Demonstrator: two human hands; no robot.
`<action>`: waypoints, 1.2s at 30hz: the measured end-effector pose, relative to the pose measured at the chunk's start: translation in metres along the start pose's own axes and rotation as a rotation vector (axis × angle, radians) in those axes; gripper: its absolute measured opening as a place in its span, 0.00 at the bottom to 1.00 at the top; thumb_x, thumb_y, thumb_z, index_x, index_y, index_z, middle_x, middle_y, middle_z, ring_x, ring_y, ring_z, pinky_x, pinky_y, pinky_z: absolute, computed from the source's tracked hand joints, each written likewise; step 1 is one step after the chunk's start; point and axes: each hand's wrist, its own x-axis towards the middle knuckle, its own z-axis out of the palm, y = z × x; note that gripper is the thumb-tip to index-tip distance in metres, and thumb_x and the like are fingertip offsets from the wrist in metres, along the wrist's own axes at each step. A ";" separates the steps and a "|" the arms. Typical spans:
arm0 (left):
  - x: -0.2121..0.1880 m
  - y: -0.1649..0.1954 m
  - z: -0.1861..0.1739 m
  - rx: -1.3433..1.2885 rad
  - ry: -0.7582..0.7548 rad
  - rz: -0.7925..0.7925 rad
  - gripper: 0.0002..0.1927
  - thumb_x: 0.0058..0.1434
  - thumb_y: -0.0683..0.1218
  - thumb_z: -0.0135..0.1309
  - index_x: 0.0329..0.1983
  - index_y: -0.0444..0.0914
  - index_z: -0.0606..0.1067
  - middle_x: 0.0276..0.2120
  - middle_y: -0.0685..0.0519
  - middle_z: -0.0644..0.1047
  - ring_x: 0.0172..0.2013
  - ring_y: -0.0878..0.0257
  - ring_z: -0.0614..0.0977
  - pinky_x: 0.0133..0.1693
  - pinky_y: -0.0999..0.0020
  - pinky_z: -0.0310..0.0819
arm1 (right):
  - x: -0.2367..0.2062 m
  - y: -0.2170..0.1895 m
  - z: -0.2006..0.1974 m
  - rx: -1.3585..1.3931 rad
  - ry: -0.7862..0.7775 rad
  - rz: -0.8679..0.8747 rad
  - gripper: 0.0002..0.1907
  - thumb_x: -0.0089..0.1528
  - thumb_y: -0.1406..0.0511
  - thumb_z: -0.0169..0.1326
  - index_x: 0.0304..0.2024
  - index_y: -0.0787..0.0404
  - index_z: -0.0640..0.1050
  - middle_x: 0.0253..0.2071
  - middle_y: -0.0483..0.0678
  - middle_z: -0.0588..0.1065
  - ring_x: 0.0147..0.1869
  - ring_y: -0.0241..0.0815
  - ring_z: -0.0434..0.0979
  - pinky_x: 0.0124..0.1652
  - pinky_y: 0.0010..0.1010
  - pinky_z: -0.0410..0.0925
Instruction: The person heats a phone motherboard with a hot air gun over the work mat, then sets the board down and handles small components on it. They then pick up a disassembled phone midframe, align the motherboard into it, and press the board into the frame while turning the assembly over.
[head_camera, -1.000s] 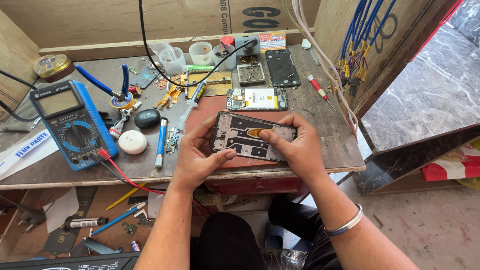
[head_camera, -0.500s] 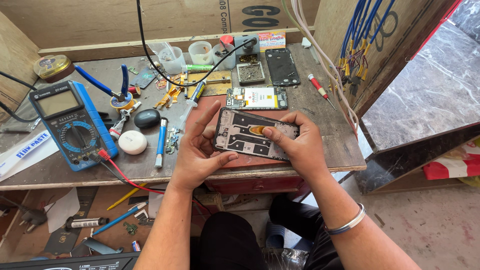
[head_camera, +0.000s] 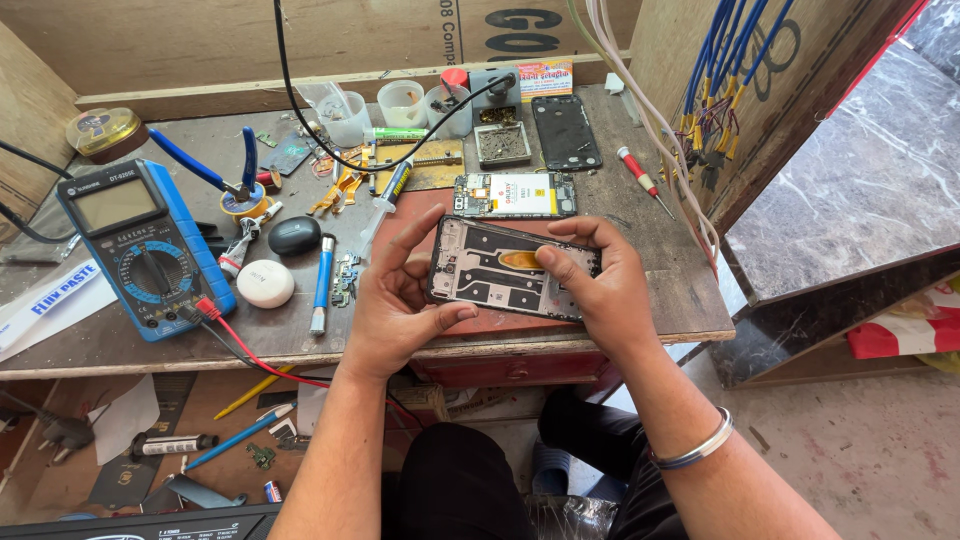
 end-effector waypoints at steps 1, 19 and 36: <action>0.000 0.000 0.000 0.017 0.009 0.000 0.51 0.52 0.34 0.69 0.77 0.35 0.57 0.45 0.44 0.82 0.46 0.63 0.85 0.47 0.69 0.83 | 0.000 0.001 -0.001 0.003 -0.002 -0.011 0.19 0.62 0.58 0.62 0.50 0.62 0.78 0.42 0.44 0.77 0.47 0.31 0.75 0.48 0.22 0.69; 0.003 -0.005 0.000 0.087 0.059 0.019 0.48 0.50 0.38 0.72 0.71 0.36 0.60 0.43 0.46 0.81 0.45 0.63 0.85 0.45 0.72 0.81 | 0.001 0.016 -0.005 0.294 -0.070 -0.116 0.18 0.70 0.61 0.52 0.59 0.63 0.69 0.52 0.48 0.75 0.56 0.34 0.72 0.60 0.27 0.66; 0.003 -0.005 0.001 0.129 0.070 0.005 0.47 0.51 0.33 0.70 0.73 0.36 0.61 0.41 0.50 0.81 0.44 0.67 0.84 0.45 0.75 0.79 | -0.003 -0.004 0.003 -0.172 -0.007 -0.126 0.31 0.52 0.59 0.72 0.54 0.61 0.75 0.50 0.48 0.77 0.57 0.38 0.76 0.57 0.30 0.70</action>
